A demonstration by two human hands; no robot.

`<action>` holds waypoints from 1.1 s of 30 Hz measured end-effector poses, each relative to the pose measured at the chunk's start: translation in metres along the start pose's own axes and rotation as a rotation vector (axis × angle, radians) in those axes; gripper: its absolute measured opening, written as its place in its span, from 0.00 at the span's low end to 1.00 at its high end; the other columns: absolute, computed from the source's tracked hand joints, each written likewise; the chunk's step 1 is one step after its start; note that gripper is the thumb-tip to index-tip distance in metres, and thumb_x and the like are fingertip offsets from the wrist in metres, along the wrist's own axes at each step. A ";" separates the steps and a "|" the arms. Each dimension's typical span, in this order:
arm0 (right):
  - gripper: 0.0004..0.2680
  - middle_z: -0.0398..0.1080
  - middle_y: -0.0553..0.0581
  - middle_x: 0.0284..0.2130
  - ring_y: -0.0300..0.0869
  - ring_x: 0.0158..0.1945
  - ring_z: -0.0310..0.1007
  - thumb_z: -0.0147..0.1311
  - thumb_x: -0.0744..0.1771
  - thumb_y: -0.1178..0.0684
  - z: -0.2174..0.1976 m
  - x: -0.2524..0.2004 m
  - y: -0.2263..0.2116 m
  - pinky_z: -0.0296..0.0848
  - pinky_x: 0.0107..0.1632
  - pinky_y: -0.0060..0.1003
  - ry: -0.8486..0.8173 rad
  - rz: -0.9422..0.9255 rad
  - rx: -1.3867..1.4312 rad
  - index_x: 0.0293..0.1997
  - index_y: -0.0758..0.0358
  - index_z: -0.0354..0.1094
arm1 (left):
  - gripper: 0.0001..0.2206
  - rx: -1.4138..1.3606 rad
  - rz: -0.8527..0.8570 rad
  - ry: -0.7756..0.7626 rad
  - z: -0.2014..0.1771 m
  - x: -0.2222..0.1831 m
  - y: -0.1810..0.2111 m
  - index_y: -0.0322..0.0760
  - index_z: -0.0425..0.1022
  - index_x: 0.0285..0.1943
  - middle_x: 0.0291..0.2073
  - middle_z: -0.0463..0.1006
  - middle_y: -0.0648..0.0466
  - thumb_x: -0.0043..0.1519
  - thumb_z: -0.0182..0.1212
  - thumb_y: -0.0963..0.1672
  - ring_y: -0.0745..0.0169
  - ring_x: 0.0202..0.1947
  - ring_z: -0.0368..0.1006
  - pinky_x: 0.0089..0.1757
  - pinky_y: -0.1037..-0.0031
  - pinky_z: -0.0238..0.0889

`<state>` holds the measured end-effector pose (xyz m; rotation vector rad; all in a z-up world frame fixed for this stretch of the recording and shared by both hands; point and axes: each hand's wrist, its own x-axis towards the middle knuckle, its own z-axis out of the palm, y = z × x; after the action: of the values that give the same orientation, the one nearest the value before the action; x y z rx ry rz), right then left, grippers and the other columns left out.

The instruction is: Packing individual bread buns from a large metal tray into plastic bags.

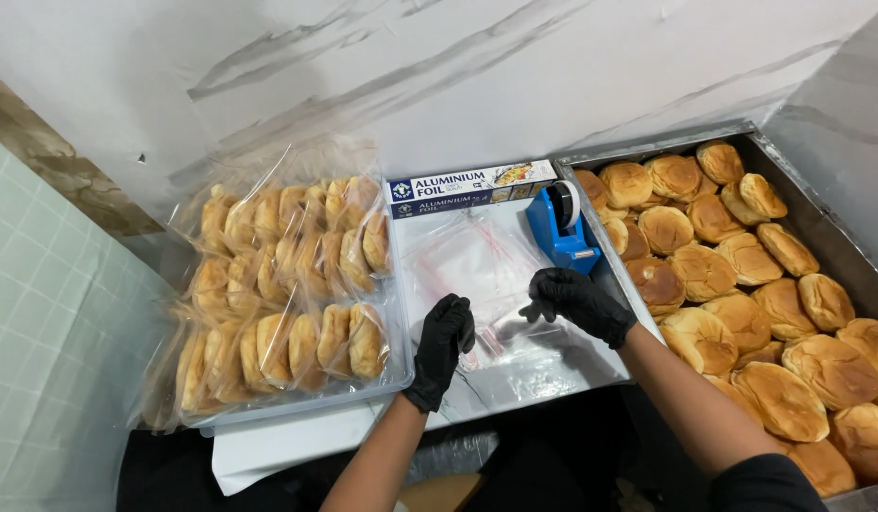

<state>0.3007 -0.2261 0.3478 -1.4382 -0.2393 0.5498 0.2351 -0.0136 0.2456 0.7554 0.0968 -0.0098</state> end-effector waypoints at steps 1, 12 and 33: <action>0.07 0.71 0.64 0.14 0.43 0.20 0.71 0.55 0.68 0.54 -0.003 0.001 0.001 0.63 0.28 0.27 0.000 0.001 0.002 0.36 0.69 0.74 | 0.10 0.002 -0.001 0.001 0.001 0.001 0.001 0.37 0.67 0.32 0.10 0.64 0.46 0.68 0.58 0.39 0.62 0.09 0.58 0.18 0.79 0.55; 0.06 0.77 0.62 0.24 0.42 0.26 0.76 0.62 0.66 0.54 -0.019 0.008 0.016 0.72 0.35 0.30 0.042 0.010 -0.002 0.38 0.66 0.74 | 0.02 0.179 -0.002 0.070 0.003 0.006 0.003 0.30 0.77 0.38 0.12 0.67 0.46 0.62 0.65 0.38 0.64 0.14 0.62 0.22 0.80 0.59; 0.03 0.74 0.62 0.22 0.42 0.29 0.74 0.59 0.67 0.59 -0.035 0.029 0.008 0.69 0.41 0.33 -0.026 -0.057 -0.015 0.39 0.68 0.74 | 0.03 0.349 0.015 0.132 0.025 0.001 0.016 0.29 0.81 0.36 0.22 0.75 0.48 0.60 0.65 0.39 0.65 0.18 0.63 0.26 0.78 0.59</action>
<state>0.3405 -0.2415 0.3299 -1.4354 -0.3047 0.5218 0.2392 -0.0190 0.2749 1.1053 0.2191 0.0384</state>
